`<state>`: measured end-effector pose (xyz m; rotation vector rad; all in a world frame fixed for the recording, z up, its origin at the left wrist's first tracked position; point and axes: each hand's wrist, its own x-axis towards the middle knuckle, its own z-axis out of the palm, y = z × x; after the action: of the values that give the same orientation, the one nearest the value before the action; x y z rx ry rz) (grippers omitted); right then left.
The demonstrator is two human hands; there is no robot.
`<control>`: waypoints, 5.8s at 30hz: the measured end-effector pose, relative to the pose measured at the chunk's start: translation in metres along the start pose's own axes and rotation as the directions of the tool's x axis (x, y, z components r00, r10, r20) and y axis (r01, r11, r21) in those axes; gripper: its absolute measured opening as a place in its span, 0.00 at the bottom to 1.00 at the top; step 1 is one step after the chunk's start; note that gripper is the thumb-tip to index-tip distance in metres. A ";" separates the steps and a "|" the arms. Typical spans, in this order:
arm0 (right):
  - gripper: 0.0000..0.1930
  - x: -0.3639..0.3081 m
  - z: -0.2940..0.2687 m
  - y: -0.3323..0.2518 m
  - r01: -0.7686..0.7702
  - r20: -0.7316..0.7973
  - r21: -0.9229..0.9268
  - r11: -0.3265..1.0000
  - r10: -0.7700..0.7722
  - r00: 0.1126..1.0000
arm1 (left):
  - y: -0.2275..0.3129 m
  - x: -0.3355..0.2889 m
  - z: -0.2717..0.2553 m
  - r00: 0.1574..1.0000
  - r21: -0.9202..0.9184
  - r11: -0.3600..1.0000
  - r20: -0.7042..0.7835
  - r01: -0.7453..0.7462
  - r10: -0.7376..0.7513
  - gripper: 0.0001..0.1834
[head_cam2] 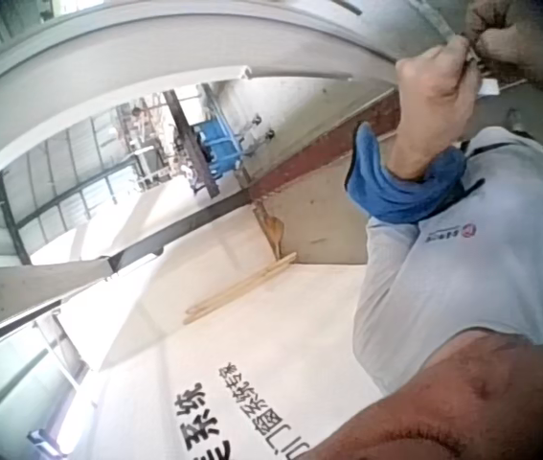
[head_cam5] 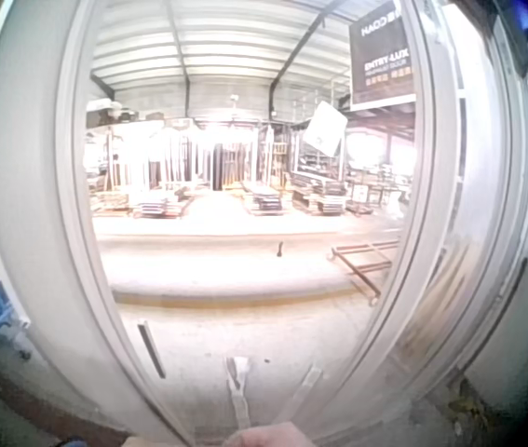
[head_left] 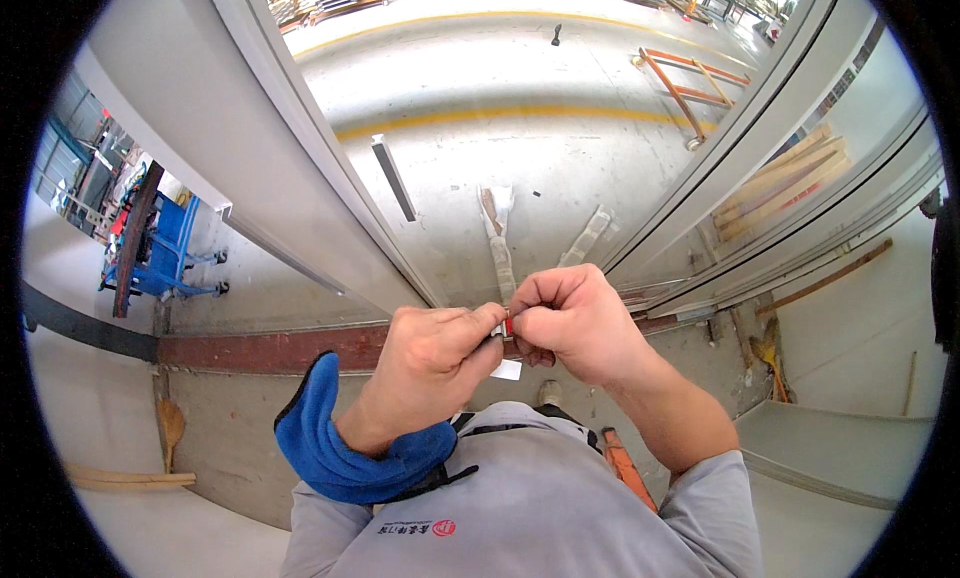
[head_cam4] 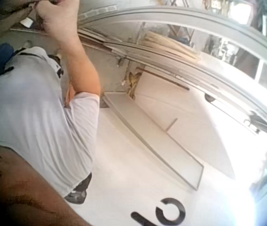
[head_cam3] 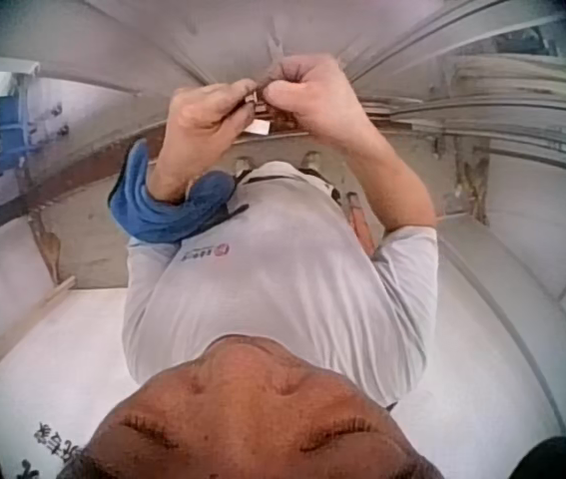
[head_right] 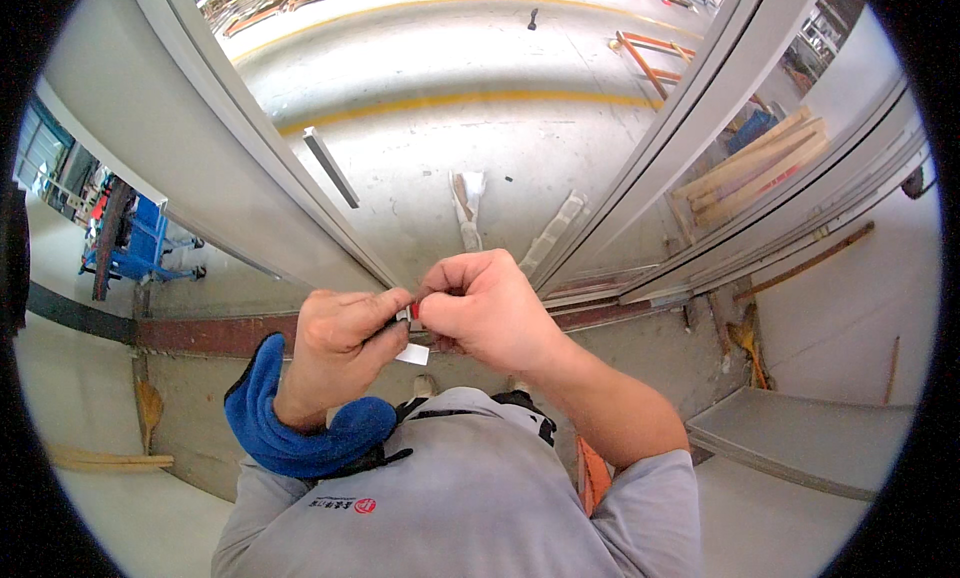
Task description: The person wipes a metal door frame with a blue cloth, applies a component to the frame, and fits a metal strip into a groove by hand.
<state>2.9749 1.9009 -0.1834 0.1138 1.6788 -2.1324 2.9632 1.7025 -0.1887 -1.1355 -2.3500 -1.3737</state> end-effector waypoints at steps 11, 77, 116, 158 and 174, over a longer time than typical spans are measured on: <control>0.05 0.004 -0.001 0.016 0.113 0.076 0.015 0.993 -0.114 0.991 | 0.000 -0.002 -0.002 0.995 -0.032 0.995 -0.036 0.091 -0.092 0.14; 0.15 0.023 0.022 -0.027 0.762 0.663 -0.634 -0.130 -0.598 0.449 | -0.160 -0.071 0.116 0.780 -0.102 0.852 -0.357 0.514 -0.513 0.20; 0.11 0.098 0.033 -0.046 0.600 0.684 -0.721 -0.347 -0.498 0.534 | -0.275 -0.065 0.125 0.580 0.116 0.602 -0.456 0.790 -0.675 0.23; 0.06 0.129 0.054 0.053 0.451 -0.169 -0.424 0.785 -0.558 0.812 | -0.298 -0.076 0.151 0.591 0.027 0.649 -0.444 0.760 -0.674 0.16; 0.12 0.164 0.071 0.037 0.381 -0.046 -0.872 0.308 -0.826 0.562 | -0.318 -0.080 0.160 0.624 -0.035 0.740 -0.512 0.672 -0.591 0.23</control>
<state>2.8537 1.7824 -0.2501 -0.3980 3.3452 -1.5278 2.8290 1.7024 -0.5284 0.1727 -2.4621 -1.3850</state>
